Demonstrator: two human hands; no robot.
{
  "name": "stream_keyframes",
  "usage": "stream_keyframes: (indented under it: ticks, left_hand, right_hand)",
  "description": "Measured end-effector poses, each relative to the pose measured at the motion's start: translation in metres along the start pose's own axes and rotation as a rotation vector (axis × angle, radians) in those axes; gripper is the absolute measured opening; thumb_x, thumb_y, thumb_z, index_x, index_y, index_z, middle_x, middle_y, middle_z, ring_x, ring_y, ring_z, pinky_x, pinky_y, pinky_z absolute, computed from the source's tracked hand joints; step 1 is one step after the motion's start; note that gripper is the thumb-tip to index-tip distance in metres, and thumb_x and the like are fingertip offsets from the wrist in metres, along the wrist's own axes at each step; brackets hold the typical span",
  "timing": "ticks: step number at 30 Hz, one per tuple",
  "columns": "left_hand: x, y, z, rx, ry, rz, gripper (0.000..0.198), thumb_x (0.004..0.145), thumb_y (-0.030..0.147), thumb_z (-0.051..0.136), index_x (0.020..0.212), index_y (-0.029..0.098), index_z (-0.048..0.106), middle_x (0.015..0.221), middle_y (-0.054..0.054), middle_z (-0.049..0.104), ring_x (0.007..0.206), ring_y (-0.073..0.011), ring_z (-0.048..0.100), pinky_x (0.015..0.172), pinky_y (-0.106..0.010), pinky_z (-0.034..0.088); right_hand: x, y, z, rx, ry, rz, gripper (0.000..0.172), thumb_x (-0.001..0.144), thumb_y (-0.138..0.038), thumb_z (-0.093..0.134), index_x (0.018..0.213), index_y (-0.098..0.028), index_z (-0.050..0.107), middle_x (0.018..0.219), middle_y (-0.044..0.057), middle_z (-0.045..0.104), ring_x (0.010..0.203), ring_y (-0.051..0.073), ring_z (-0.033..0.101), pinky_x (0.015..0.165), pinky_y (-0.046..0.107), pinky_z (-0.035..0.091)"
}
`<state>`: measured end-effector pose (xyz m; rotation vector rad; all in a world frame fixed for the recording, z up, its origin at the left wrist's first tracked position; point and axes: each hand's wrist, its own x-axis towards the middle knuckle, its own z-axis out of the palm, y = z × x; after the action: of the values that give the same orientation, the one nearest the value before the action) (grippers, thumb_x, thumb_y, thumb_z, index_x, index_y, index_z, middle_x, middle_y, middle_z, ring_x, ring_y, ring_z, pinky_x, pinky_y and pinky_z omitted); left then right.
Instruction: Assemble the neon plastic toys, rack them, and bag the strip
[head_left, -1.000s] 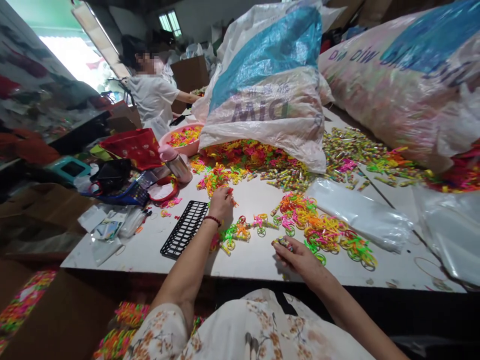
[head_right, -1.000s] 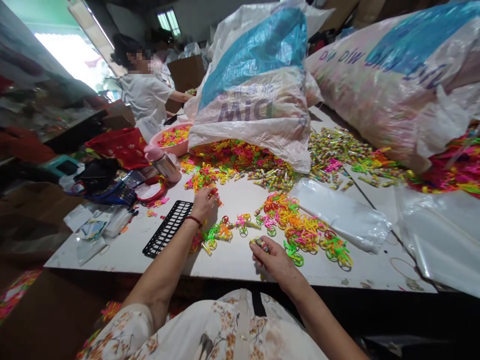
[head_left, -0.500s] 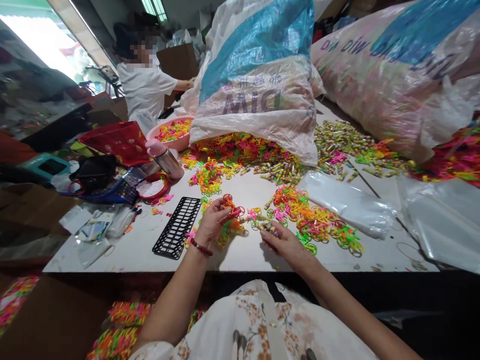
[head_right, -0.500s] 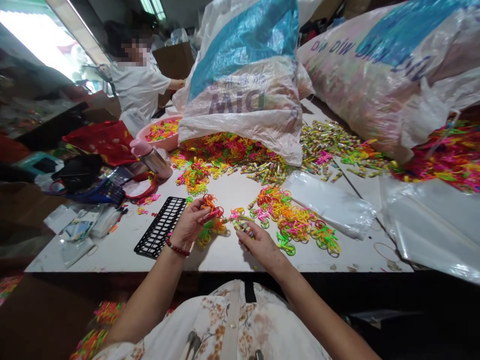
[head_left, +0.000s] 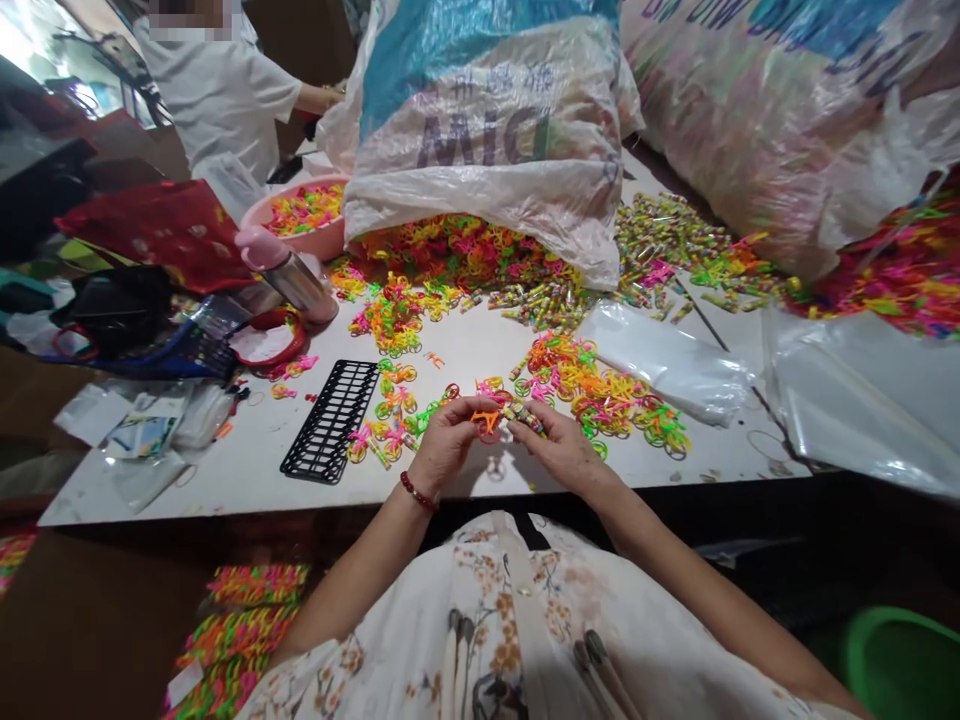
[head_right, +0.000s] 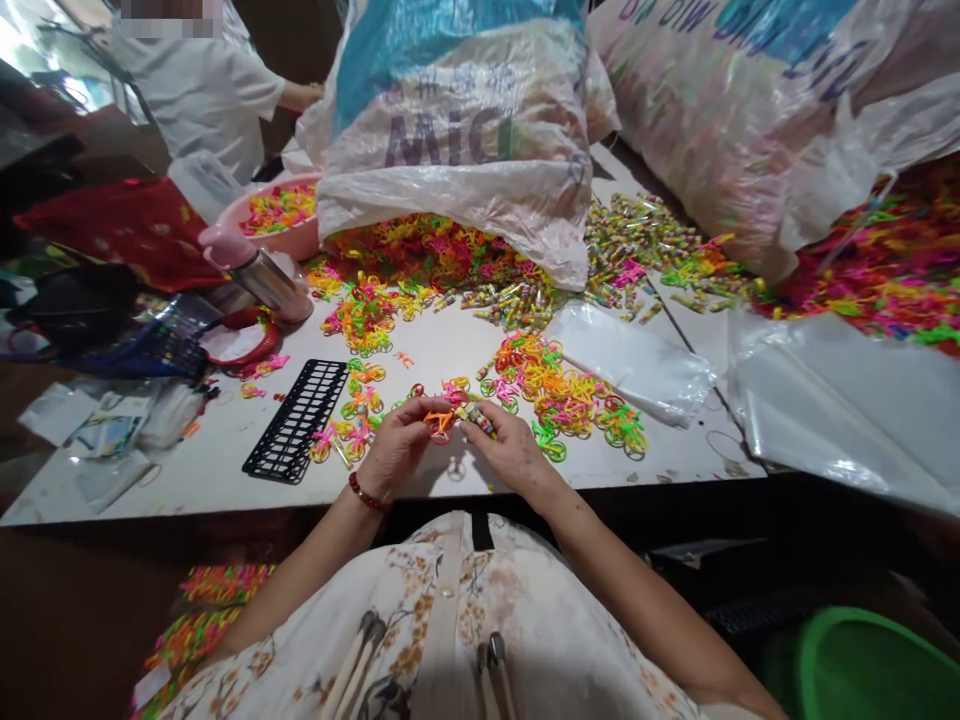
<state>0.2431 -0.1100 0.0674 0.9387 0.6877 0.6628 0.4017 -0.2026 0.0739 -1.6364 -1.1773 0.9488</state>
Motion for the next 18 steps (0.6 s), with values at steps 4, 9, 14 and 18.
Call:
stream_keyframes:
  ticks: [4, 9, 14, 18]
  left_hand:
    - [-0.002, 0.004, 0.006, -0.014, -0.032, -0.070, 0.024, 0.069, 0.024, 0.070, 0.092, 0.016, 0.069, 0.100, -0.006, 0.068, 0.083, -0.0159, 0.063, 0.072, -0.027, 0.051]
    - [0.004, -0.009, 0.015, 0.115, 0.154, 0.132, 0.032, 0.076, 0.038, 0.072, 0.095, 0.023, 0.051, 0.080, 0.003, 0.064, 0.067, -0.0096, 0.059, 0.063, -0.020, 0.046]
    - [0.009, -0.017, 0.018, 0.154, 0.189, 0.121, 0.039, 0.077, 0.044, 0.070, 0.103, 0.021, 0.052, 0.090, -0.002, 0.066, 0.074, -0.0116, 0.061, 0.066, -0.022, 0.048]
    - [0.009, -0.018, 0.018, 0.264, 0.223, 0.077, 0.031, 0.082, 0.049, 0.064, 0.087, 0.021, 0.052, 0.071, 0.003, 0.057, 0.055, -0.0090, 0.051, 0.053, -0.021, 0.041]
  right_hand:
    - [0.000, -0.001, 0.000, -0.018, 0.019, -0.040, 0.029, 0.086, -0.042, 0.059, 0.106, -0.023, 0.068, 0.088, 0.002, 0.069, 0.082, 0.019, 0.060, 0.075, 0.030, 0.045]
    - [0.001, -0.003, 0.005, -0.003, -0.013, -0.074, 0.029, 0.087, -0.041, 0.059, 0.106, -0.022, 0.069, 0.090, 0.001, 0.070, 0.081, 0.018, 0.061, 0.075, 0.029, 0.045]
    - [0.001, -0.002, 0.008, 0.003, -0.033, -0.027, 0.028, 0.088, -0.045, 0.058, 0.100, -0.021, 0.069, 0.081, 0.001, 0.069, 0.075, 0.017, 0.061, 0.070, 0.027, 0.045]
    - [0.000, -0.001, 0.008, -0.050, -0.032, -0.040, 0.026, 0.088, -0.044, 0.057, 0.091, -0.020, 0.068, 0.079, 0.001, 0.068, 0.074, 0.017, 0.060, 0.069, 0.028, 0.044]
